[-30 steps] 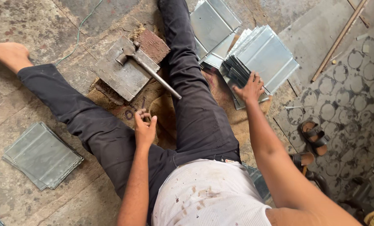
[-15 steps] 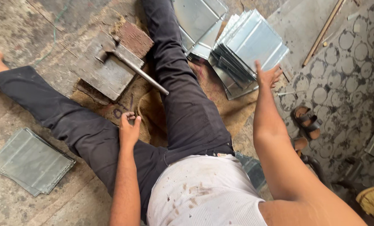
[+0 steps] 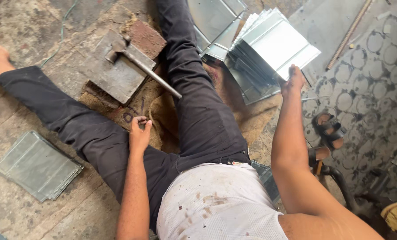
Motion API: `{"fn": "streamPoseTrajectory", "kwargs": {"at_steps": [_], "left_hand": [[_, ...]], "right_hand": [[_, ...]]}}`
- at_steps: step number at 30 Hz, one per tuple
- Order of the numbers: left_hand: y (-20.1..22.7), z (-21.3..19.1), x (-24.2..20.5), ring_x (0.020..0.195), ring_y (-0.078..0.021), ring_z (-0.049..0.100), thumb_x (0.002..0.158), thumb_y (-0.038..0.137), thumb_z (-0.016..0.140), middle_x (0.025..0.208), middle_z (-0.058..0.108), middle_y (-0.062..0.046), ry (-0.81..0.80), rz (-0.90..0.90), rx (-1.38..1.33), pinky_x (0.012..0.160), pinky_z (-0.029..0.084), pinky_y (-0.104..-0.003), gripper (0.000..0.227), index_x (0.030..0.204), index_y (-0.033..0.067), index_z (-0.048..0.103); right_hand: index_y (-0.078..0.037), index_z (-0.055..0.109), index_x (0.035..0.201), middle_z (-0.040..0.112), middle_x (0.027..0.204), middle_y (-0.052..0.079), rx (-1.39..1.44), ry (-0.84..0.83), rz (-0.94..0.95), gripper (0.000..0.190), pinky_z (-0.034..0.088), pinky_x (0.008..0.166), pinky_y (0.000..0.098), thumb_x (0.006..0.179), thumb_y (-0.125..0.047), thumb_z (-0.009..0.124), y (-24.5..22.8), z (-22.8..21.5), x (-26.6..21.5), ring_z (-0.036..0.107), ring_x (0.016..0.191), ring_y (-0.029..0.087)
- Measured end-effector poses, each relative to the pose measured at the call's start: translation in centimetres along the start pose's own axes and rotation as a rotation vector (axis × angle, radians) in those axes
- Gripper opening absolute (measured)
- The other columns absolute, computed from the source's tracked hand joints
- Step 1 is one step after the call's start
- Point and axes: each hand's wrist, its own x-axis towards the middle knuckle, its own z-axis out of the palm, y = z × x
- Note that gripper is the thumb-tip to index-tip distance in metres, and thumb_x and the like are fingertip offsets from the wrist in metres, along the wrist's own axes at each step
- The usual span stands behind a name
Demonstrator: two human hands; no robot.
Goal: The person sits on the floor and uses a hammer to strike a rectangular metal sheet placed on a brick. They repeatedly hit the sheet to flatten or shape it, then move the finished piece aside and pick up a new one from a nearby stack.
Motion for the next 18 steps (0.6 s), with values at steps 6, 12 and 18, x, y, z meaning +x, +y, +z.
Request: {"fn": "streamPoseTrajectory", "kwargs": {"at_steps": [6,12,18], "left_hand": [[-2.1,0.7,0.9,0.090,-0.0137,0.066,0.096,0.021,0.073,0.107,0.071,-0.007,-0.009,0.136,-0.195,0.078,0.054,-0.030,0.028,0.118,0.0057,0.064],[1.5,0.2,0.6,0.069,-0.0111,0.061,0.095,0.023,0.072,0.102,0.069,-0.005,-0.109,-0.023,-0.627,0.058,0.052,-0.023,0.034,0.124,0.0082,0.061],[2.4,-3.9,0.5,0.091,-0.0167,0.068,0.099,0.029,0.066,0.122,0.067,-0.011,0.359,0.054,-0.790,0.067,0.056,-0.025,0.047,0.136,0.0044,0.052]], "right_hand": [[0.001,0.055,0.124,0.063,0.116,0.016,0.077,-0.433,0.124,0.039,0.064,0.094,0.0529,0.088,-0.007,0.070,1.3,9.9,-6.9,0.071,0.105,0.034],[0.009,0.052,0.136,0.064,0.123,0.017,0.110,-0.817,0.110,0.047,0.061,0.098,0.0451,0.093,-0.004,0.068,2.5,17.5,-23.2,0.069,0.111,0.031],[0.007,0.061,0.126,0.069,0.115,0.011,-0.316,-1.179,0.207,0.036,0.055,0.097,0.0348,0.092,-0.006,0.065,6.6,23.3,-29.9,0.069,0.106,0.021]]}}
